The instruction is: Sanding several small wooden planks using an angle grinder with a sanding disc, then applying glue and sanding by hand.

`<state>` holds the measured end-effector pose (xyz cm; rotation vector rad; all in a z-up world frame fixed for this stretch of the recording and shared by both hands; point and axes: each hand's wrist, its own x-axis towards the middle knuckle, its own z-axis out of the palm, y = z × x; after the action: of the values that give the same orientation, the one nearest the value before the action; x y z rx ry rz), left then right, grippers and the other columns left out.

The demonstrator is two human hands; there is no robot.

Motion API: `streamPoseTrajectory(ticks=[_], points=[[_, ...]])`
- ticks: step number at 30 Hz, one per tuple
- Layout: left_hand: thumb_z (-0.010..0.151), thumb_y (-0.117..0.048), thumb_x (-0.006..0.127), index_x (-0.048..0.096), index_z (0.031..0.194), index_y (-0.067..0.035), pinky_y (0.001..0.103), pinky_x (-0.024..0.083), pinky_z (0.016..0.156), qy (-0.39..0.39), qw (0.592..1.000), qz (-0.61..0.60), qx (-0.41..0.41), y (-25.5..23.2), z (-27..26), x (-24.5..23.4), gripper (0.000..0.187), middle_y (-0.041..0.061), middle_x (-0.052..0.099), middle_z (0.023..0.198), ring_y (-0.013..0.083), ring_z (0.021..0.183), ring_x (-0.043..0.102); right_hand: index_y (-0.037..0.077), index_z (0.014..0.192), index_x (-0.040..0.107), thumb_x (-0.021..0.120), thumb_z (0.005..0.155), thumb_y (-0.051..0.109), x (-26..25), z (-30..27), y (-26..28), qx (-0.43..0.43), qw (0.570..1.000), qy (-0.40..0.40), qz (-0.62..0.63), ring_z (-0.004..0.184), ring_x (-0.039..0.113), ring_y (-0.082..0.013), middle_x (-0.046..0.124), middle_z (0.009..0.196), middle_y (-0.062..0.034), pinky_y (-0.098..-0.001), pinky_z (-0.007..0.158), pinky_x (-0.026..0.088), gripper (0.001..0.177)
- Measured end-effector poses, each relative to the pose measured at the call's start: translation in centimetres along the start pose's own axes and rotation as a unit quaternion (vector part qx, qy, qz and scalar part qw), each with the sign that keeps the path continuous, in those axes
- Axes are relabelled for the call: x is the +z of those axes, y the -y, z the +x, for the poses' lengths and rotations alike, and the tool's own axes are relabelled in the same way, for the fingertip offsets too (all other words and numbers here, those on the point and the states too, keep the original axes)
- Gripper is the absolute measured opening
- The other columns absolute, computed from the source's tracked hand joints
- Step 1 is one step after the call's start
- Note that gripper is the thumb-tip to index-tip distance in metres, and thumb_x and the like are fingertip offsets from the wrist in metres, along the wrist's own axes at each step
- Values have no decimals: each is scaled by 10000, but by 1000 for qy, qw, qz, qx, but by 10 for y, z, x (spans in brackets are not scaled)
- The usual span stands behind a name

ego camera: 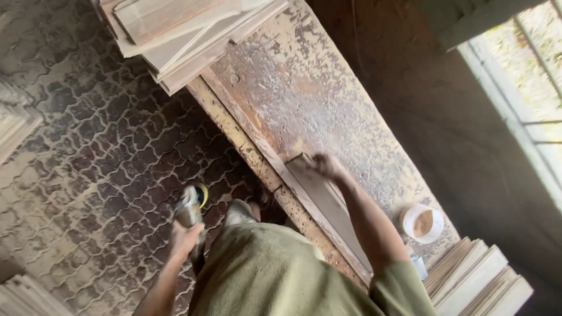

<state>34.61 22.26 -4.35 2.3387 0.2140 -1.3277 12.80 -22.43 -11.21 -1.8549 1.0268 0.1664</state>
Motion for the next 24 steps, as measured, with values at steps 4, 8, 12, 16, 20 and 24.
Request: streamPoseTrajectory(ticks=[4, 8, 12, 16, 20, 24], points=[[781, -206, 744, 689, 1151, 45, 427, 518, 670, -66, 995, -74, -17, 132, 75, 14, 451, 184, 695, 935, 300, 787, 636, 92, 775, 674, 770, 843, 524, -18, -73, -117, 72, 972, 176, -138, 522, 559, -108, 654, 656, -3, -271, 450, 444, 448], [653, -381, 908, 86, 1471, 235, 447, 534, 872, -150, 965, -103, -188, 221, 123, 37, 1312, 404, 584, 1214, 442, 1051, 630, 77, 1061, 819, 810, 851, 277, -39, -137, -93, 325, 927, 177, -49, 962, 789, -155, 838, 1072, -41, -343, 954, 631, 290], [924, -86, 736, 617, 1223, 108, 468, 545, 635, -64, 898, -338, -274, 190, 105, 23, 376, 239, 694, 909, 337, 737, 656, 203, 1011, 716, 542, 979, 480, -47, -80, -104, 130, 914, 288, -255, 773, 526, -34, 722, 1132, 226, -211, 746, 434, 328], [821, -243, 809, 730, 1125, 153, 458, 554, 668, -49, 947, -201, -247, 204, 140, 29, 505, 295, 712, 938, 372, 760, 671, 42, 1069, 705, 627, 956, 163, -51, 40, 13, -140, 986, 86, 15, 691, 631, -219, 654, 869, -105, -365, 596, 557, 183], [779, -203, 796, 722, 1181, 125, 491, 555, 669, -33, 955, -186, -230, 147, 110, 11, 524, 279, 733, 925, 390, 789, 689, -9, 1119, 744, 559, 1021, 363, -47, 152, 187, -68, 996, 16, 49, 758, 720, -198, 759, 918, -140, -318, 648, 615, 427], [880, -72, 720, 596, 1302, 126, 542, 552, 707, -14, 943, -267, -198, 87, 66, 3, 483, 302, 682, 969, 417, 823, 653, -76, 1404, 550, 531, 1030, 171, -27, 239, 321, 129, 741, -11, 659, 1335, 583, -201, 609, 1454, -151, -328, 1247, 354, 449]])
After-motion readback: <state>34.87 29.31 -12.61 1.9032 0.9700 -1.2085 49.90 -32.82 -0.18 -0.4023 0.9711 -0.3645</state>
